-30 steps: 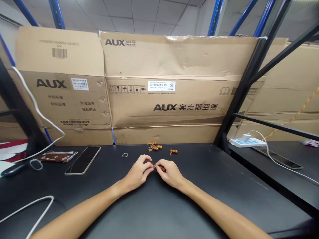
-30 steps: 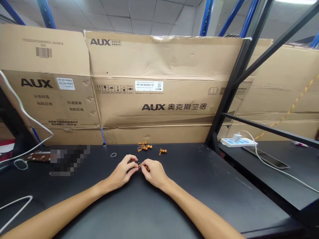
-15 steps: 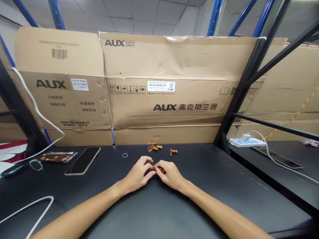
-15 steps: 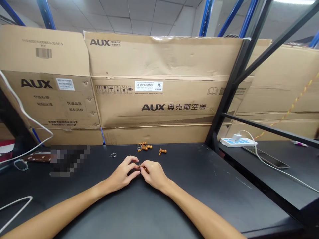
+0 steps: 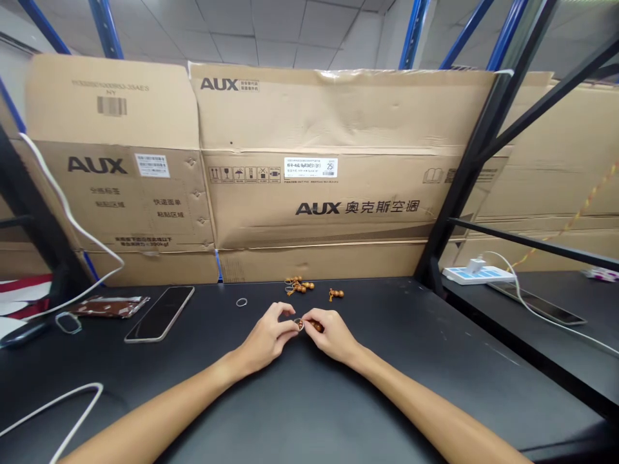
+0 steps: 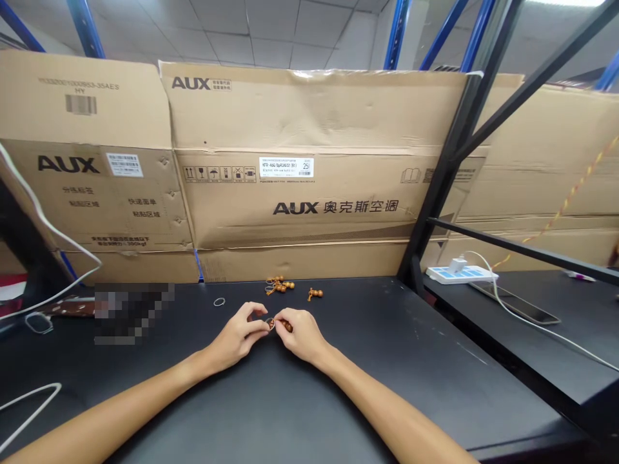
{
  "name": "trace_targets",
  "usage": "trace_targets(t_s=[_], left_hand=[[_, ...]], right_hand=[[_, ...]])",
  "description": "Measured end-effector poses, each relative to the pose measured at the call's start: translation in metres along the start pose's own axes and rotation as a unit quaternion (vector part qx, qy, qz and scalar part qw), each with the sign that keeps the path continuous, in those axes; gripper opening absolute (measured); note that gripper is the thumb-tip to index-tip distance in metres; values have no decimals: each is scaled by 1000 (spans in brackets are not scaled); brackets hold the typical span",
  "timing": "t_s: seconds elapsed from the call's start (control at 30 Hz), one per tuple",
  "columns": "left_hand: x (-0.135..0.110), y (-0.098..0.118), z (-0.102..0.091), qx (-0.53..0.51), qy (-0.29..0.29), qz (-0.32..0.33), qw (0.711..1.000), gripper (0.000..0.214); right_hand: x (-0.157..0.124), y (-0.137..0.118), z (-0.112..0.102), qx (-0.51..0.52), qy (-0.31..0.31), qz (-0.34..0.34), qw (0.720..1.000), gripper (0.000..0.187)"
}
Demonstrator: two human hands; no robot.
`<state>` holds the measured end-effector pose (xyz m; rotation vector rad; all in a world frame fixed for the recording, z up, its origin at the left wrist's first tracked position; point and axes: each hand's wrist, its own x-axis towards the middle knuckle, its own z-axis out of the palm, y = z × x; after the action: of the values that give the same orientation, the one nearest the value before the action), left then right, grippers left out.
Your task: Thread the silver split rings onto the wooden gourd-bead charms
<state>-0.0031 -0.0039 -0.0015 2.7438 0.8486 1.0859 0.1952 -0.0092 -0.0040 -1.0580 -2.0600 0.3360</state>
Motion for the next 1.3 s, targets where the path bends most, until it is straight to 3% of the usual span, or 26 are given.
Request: trace_targets(t_s=[0.27, 0.37, 0.47, 0.57, 0.63, 0.73, 0.8, 1.0, 1.3], left_hand=[[1, -1, -1, -39, -29, -28, 998, 15], [2, -1, -2, -29, -43, -49, 997, 14], [2, -1, -2, 17, -38, -74, 996, 11], [2, 2, -2, 70, -34, -94, 993, 10], [2, 5, -2, 99, -53, -86, 990, 6], [3, 8, -5, 115, -105, -48, 987, 16], [2, 6, -6, 109, -121, -38, 986, 19], [-1, -11, -5, 114, -155, -86, 978, 46], [-4, -15, -2, 117, -149, -91, 978, 48]], right_hand=[[7, 18, -1, 136, -43, 73, 987, 14], [9, 28, 0, 188, -35, 108, 976, 21], [9, 30, 1, 115, 23, 85, 989, 24], [7, 25, -1, -13, 52, 8, 999, 10], [4, 19, -2, -68, 16, -21, 997, 12], [1, 12, -2, -108, -68, -52, 990, 15], [0, 10, -3, -127, -92, -66, 985, 19], [3, 22, -7, -144, -169, 2, 975, 59], [4, 26, -8, -140, -191, 26, 971, 66]])
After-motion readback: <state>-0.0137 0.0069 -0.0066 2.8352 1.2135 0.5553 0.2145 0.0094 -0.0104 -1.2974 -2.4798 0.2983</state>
